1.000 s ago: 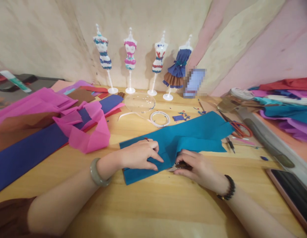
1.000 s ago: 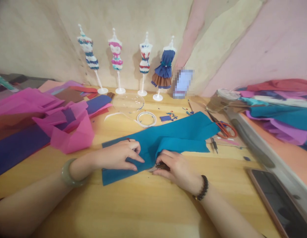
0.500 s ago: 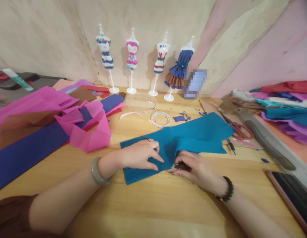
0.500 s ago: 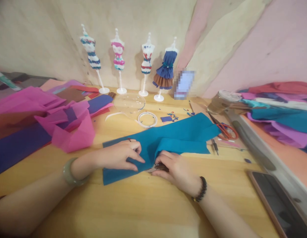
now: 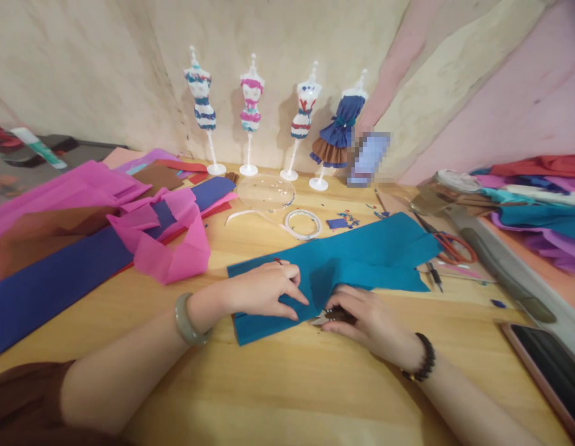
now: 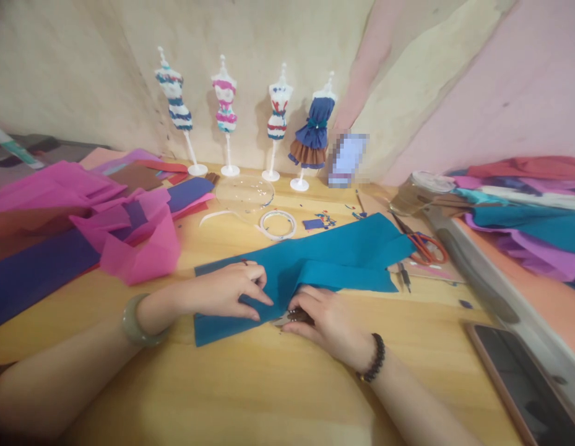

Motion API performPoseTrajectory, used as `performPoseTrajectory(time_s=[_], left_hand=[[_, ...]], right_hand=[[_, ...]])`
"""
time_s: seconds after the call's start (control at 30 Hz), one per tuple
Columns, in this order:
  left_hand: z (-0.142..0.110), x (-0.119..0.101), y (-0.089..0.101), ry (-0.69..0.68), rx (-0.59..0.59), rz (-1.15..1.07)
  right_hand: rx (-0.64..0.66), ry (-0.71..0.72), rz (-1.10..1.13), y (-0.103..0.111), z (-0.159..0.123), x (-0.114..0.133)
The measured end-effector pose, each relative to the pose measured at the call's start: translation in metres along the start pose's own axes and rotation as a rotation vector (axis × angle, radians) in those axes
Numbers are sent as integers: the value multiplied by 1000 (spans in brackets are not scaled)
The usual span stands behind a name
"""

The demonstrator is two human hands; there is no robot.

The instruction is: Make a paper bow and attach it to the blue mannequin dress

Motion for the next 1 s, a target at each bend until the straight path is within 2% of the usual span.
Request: performPoseTrajectory(time_s=[0.57, 1.0], left_hand=[[0, 2, -1, -38, -34, -31], [0, 0, -1, -13, 5, -8]], right_hand=[[5, 27, -48, -11, 1, 1], [0, 17, 5, -2, 2, 5]])
Point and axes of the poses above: each hand's wrist, its own z-axis towards the middle knuckle, its own y-axis out of the back of the hand, x = y × z, the point moved 5 cm from there along z, towards the middle knuckle, and after that the axes turned 14 degrees about y, right-handed, at the moved point
